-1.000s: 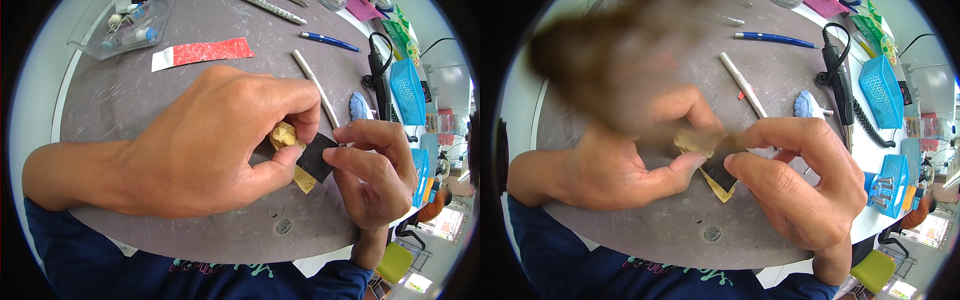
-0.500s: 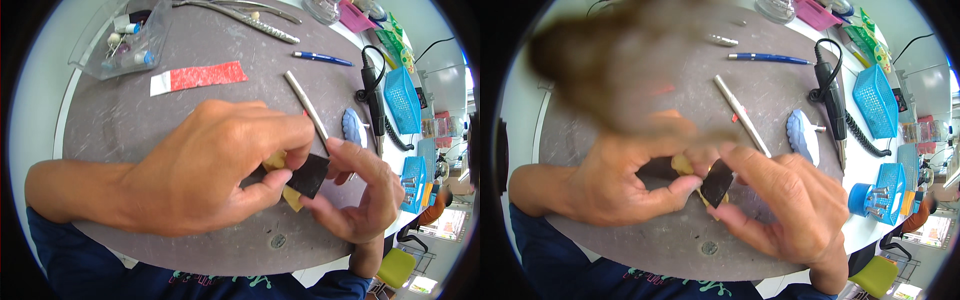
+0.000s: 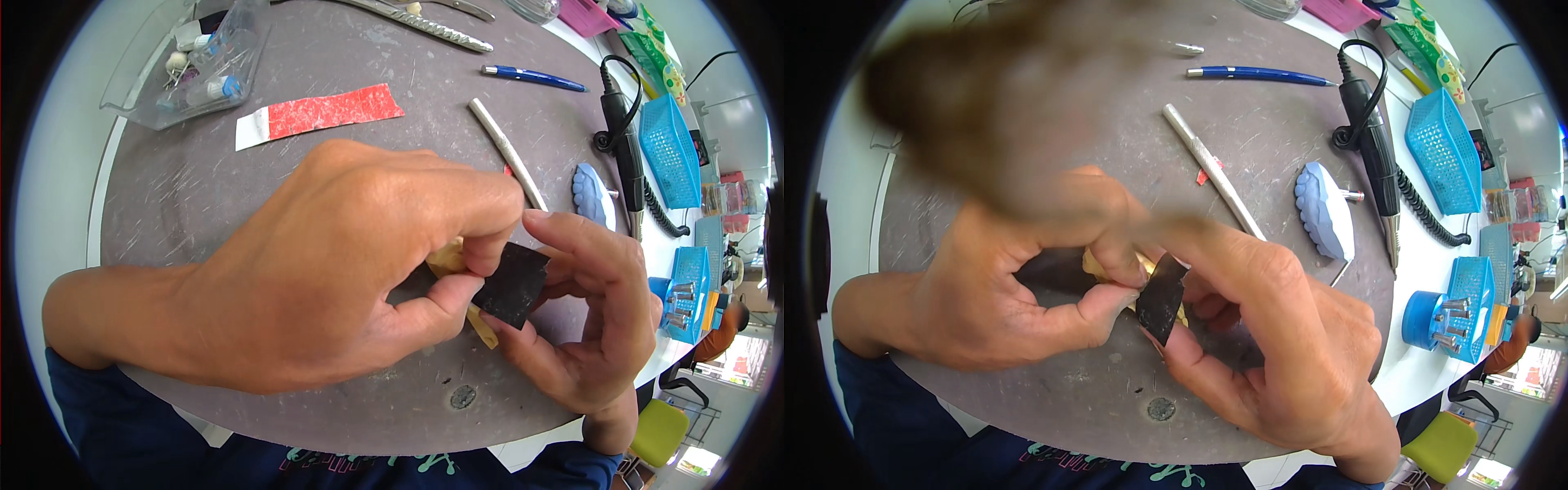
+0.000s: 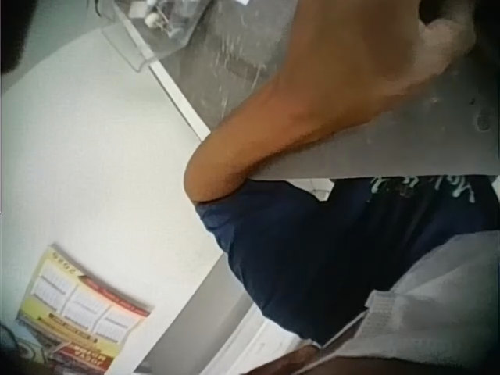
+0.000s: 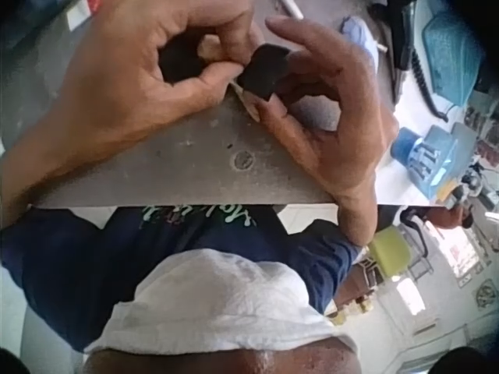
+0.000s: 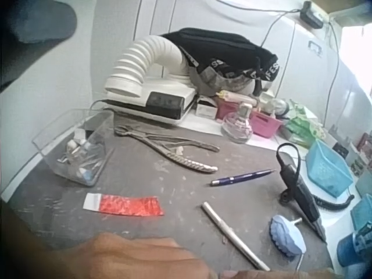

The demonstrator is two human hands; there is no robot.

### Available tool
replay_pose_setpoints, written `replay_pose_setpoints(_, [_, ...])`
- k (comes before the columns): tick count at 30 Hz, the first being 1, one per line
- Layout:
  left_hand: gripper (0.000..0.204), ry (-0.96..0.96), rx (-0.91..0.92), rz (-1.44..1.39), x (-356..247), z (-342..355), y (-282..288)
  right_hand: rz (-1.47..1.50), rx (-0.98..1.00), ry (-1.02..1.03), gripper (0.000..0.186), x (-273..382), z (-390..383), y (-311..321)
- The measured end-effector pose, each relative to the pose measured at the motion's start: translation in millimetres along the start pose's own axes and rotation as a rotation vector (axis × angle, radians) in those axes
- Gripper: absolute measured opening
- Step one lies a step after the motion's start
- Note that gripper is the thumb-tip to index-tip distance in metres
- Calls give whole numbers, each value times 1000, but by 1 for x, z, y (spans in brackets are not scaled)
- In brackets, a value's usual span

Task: Fabricating a dental prosthesis by finishing, grinding, and aligning a crown restoration with dental models.

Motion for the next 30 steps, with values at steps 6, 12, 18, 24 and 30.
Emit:
replay_pose_setpoints(6, [24,-5,36,16,2,-3,1,-153,-49,179,56,4,-1,0])
replay_pose_setpoints(12, [22,17,44,-15,2,-5,1,-119,-68,182,54,4,-2,-3])
replay_pose_setpoints(18, [23,10,1,18,0,-5,2,-106,-46,139,55,4,-2,-2])
replay_pose_setpoints(24, [24,-10,16,53,-2,-4,1,-100,-48,147,53,1,-2,-2])
replay_pose_setpoints(30, [21,-1,50,26,1,-6,0,-131,-85,161,44,7,-1,-1])
Point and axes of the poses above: each hand's wrist, its own z-axis towards the middle knuckle, its own y-axis out of the back of the hand, x = y × z, the point moved 4 cm from there along z, towards the middle knuckle, and after that the axes turned 6 degrees about -y, right-handed, at the moved point
